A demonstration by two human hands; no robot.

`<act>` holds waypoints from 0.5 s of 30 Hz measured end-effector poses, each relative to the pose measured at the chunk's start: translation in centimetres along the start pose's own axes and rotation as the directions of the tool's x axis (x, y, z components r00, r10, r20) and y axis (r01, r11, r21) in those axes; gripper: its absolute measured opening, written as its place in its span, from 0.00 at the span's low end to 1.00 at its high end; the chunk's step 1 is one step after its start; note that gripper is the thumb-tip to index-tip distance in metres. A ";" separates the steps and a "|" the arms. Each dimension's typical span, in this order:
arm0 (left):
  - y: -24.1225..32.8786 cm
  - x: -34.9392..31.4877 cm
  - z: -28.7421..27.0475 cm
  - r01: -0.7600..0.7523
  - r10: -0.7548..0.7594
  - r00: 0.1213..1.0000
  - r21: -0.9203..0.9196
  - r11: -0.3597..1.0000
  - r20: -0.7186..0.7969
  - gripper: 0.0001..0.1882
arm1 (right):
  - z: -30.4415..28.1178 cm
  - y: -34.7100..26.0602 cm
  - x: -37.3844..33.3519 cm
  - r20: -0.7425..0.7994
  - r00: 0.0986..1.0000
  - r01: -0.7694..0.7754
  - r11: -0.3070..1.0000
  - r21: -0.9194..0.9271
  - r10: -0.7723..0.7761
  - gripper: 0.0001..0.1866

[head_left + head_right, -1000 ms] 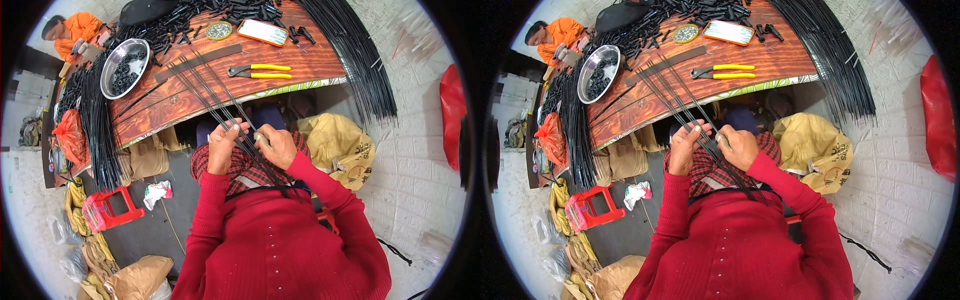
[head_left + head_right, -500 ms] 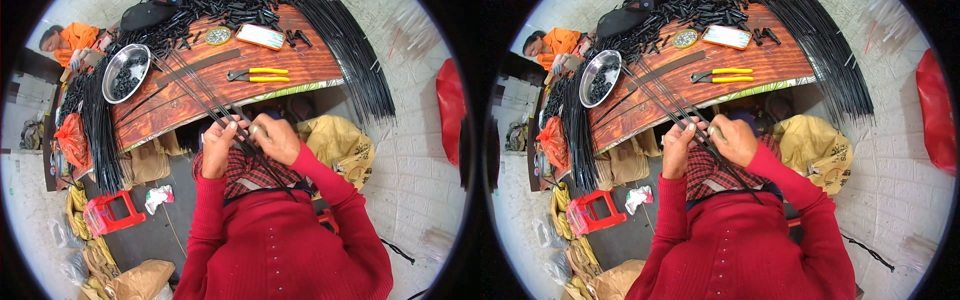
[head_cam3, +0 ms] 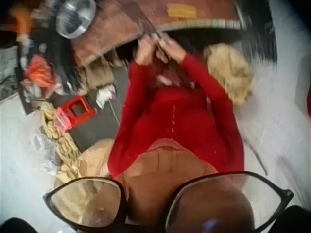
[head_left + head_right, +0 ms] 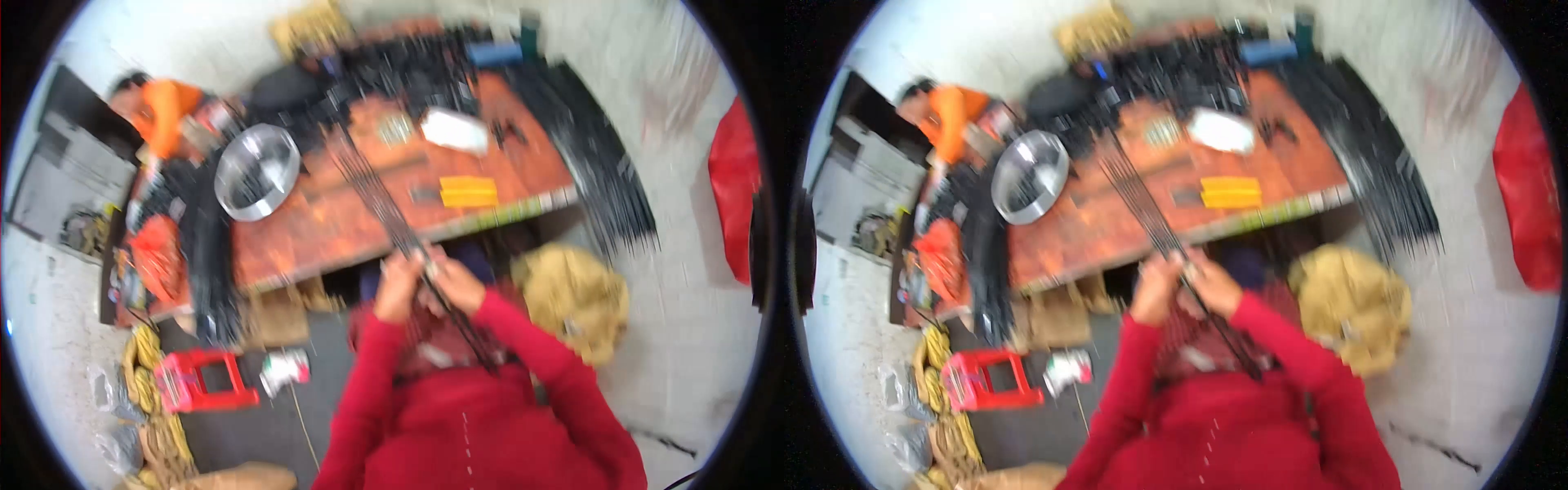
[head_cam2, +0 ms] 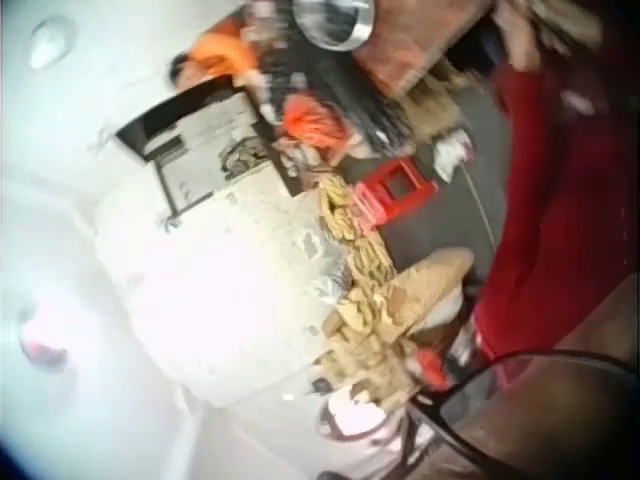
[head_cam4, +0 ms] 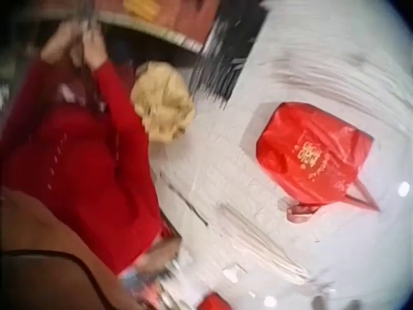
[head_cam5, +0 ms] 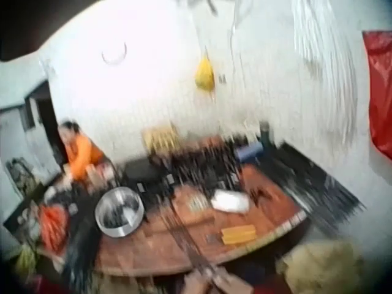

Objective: Assembling a circular wire frame by inserting black rods into a central hub and securing them with pliers.

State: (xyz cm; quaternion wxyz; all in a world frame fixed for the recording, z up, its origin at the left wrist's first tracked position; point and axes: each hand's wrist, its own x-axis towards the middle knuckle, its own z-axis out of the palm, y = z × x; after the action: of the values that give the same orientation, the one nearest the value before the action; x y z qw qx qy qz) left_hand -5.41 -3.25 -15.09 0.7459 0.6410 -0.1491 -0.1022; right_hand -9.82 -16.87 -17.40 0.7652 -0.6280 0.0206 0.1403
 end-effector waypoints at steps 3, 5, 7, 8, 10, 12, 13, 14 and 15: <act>-1.9 -0.3 -2.0 0.348 -0.324 0.933 -0.168 0.922 0.156 0.14 | -0.4 0.9 1.0 0.117 0.993 -0.045 0.985 0.164 0.026 0.13; -1.4 -1.0 -2.5 0.470 -0.379 0.863 -0.257 0.844 0.334 0.17 | -1.4 0.7 0.1 0.239 0.970 -0.008 0.973 0.233 -0.049 0.13; -4.1 -1.6 -5.8 0.375 -0.331 0.861 -0.042 0.926 0.387 0.21 | -1.9 0.3 -1.6 0.180 0.958 -0.248 0.960 0.128 0.223 0.12; -1.3 -1.5 -6.9 0.315 -0.368 0.838 0.194 0.929 0.402 0.22 | -2.3 -0.2 -2.6 0.145 0.949 -0.300 0.945 0.131 0.281 0.12; 3.2 -3.2 -7.4 0.083 -0.120 0.991 0.432 0.898 0.059 0.26 | -2.8 -1.6 -4.1 0.199 0.925 -0.360 0.913 0.192 0.323 0.12; 3.9 -2.9 -6.6 -0.043 0.023 0.999 0.491 0.870 0.047 0.29 | -1.6 -4.1 -4.7 0.240 0.906 -0.395 0.900 0.186 0.348 0.11; 4.2 -2.5 -6.1 -0.154 0.145 0.988 0.549 0.821 0.061 0.33 | -0.8 -5.3 -5.0 0.269 0.887 -0.433 0.879 0.200 0.376 0.10; 4.3 -1.6 -5.7 -0.187 0.066 0.961 0.456 0.870 0.268 0.37 | -0.2 -6.4 -4.9 0.271 0.888 -0.429 0.882 0.195 0.372 0.10; 4.5 -1.1 -4.9 -0.158 0.044 0.947 0.344 0.926 0.318 0.36 | 0.5 -7.4 -4.9 0.318 0.883 -0.412 0.893 0.180 0.344 0.11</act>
State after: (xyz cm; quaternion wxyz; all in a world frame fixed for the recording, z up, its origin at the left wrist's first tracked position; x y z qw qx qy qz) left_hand -4.86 2.41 -11.38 0.5862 0.7363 -0.3117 -0.1311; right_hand -12.86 -18.59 -9.20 0.7888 -0.4873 0.0529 0.3710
